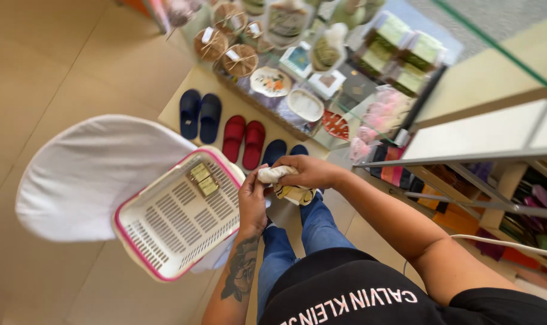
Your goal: Dusting off boxes of soap and placing them into a shopping basket.
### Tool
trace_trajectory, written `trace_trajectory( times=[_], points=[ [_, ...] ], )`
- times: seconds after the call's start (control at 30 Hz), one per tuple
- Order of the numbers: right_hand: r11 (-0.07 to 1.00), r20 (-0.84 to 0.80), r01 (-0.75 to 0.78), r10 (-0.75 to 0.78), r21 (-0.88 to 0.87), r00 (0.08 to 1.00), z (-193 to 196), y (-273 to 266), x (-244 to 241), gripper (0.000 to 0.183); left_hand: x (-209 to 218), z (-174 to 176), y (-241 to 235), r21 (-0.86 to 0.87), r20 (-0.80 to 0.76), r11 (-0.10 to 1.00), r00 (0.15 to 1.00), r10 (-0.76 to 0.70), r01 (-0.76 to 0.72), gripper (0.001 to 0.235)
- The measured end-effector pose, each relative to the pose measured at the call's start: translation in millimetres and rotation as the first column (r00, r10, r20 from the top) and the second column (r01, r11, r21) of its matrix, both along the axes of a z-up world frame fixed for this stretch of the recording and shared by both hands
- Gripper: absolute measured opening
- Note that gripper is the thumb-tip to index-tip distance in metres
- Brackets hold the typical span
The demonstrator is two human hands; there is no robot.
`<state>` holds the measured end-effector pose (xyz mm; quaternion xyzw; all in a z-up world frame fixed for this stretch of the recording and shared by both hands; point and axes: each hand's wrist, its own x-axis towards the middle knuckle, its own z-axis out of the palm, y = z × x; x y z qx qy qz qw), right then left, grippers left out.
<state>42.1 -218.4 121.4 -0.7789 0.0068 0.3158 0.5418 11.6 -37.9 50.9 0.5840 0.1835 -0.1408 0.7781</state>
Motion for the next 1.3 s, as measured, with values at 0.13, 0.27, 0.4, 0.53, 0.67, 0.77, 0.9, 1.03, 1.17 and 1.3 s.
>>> trace_trajectory(
  times=[0.13, 0.27, 0.4, 0.53, 0.67, 0.77, 0.9, 1.03, 1.17, 1.3],
  points=[
    [0.986, 0.064, 0.164, -0.165, 0.016, 0.984, 37, -53, -24, 0.037, 14, 28, -54, -0.026, 0.102, 0.987, 0.983, -0.153, 0.157, 0.026],
    [0.958, 0.241, 0.286, -0.270, -0.031, 0.932, 53, -102, -44, 0.040, 25, 45, -112, 0.023, 0.228, 0.958, 0.932, -0.282, 0.285, 0.026],
    [0.818, 0.280, 0.575, -0.547, -0.021, 0.789, 70, -131, -52, 0.045, 43, 49, -169, 0.003, 0.285, 0.917, 0.878, -0.384, 0.400, 0.026],
    [0.628, 0.207, 0.758, -0.776, 0.175, 0.595, 24, -177, -46, 0.081, 69, 19, -221, -0.001, 0.289, 0.880, 0.842, -0.455, 0.476, 0.028],
    [0.367, -0.055, 0.866, -0.912, 0.339, 0.408, -17, -212, -34, 0.103, 103, -13, -266, 0.064, 0.234, 0.842, 0.812, -0.534, 0.535, 0.045],
    [0.270, -0.167, 0.904, -0.926, 0.331, 0.338, -22, -226, -24, 0.113, 108, 33, -268, 0.178, 0.208, 0.796, 0.769, -0.605, 0.578, 0.057],
    [0.222, -0.247, 0.918, -0.918, 0.329, 0.310, -32, -241, -15, 0.116, 110, 74, -267, 0.264, 0.178, 0.712, 0.692, -0.699, 0.651, 0.063],
    [0.227, -0.289, 0.911, -0.898, 0.344, 0.333, -40, -250, -9, 0.116, 136, 20, -291, 0.345, 0.132, 0.656, 0.657, -0.742, 0.671, 0.063],
    [0.224, -0.293, 0.909, -0.896, 0.351, 0.334, -17, -235, -12, 0.116, 129, 24, -285, 0.331, 0.176, 0.679, 0.664, -0.727, 0.655, 0.053],
    [0.257, -0.320, 0.921, -0.881, 0.293, 0.348, -44, -236, -33, 0.113, 115, 27, -274, 0.387, 0.202, 0.755, 0.750, -0.629, 0.529, 0.044]
  ],
)
